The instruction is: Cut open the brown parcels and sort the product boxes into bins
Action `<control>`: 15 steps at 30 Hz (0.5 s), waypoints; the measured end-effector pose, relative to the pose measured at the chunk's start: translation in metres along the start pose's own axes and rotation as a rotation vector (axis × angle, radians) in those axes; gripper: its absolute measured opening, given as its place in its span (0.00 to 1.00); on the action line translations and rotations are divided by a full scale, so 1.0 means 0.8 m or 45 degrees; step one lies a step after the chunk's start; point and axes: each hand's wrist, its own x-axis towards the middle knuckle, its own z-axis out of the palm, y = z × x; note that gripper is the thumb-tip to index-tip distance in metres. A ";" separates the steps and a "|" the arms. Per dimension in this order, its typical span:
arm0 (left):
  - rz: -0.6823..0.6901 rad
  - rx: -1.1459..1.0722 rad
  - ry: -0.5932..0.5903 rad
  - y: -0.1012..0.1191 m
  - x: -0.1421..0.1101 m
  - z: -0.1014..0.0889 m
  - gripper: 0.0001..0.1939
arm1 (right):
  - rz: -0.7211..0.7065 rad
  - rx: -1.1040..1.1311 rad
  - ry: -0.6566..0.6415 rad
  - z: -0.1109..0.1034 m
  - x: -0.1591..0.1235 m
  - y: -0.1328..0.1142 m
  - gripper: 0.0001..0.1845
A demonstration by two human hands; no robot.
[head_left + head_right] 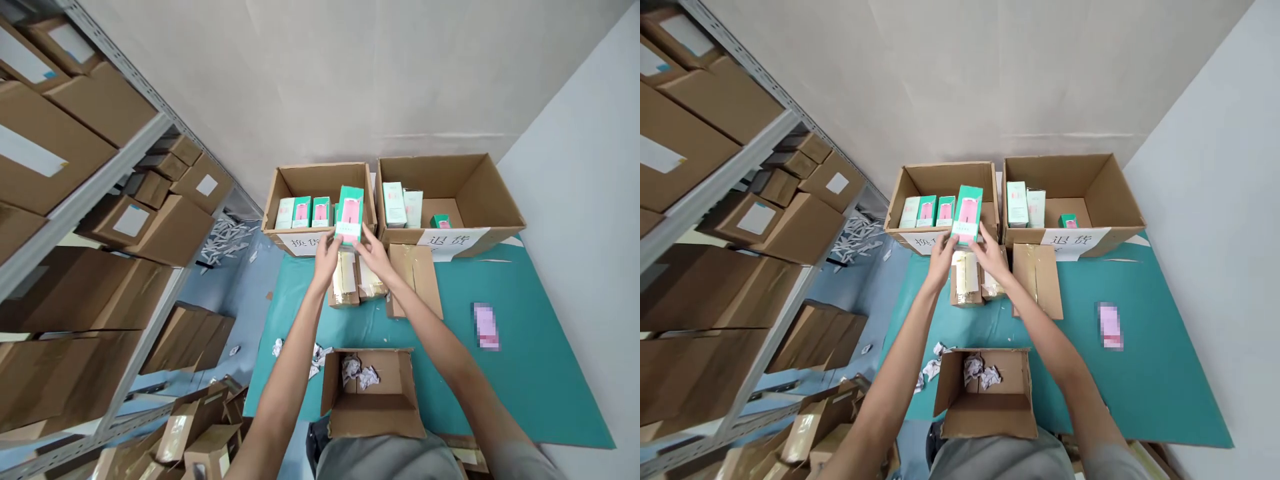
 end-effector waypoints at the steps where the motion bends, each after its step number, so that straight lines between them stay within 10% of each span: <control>1: 0.045 0.047 0.017 0.001 0.031 0.003 0.25 | -0.010 -0.073 0.000 0.003 0.031 -0.004 0.51; 7: 0.275 0.237 -0.025 -0.017 0.154 0.009 0.24 | -0.041 -0.570 -0.010 0.006 0.148 -0.006 0.45; 15: -0.003 1.267 -0.144 -0.058 0.171 0.004 0.21 | 0.369 -1.178 -0.221 0.021 0.174 0.036 0.21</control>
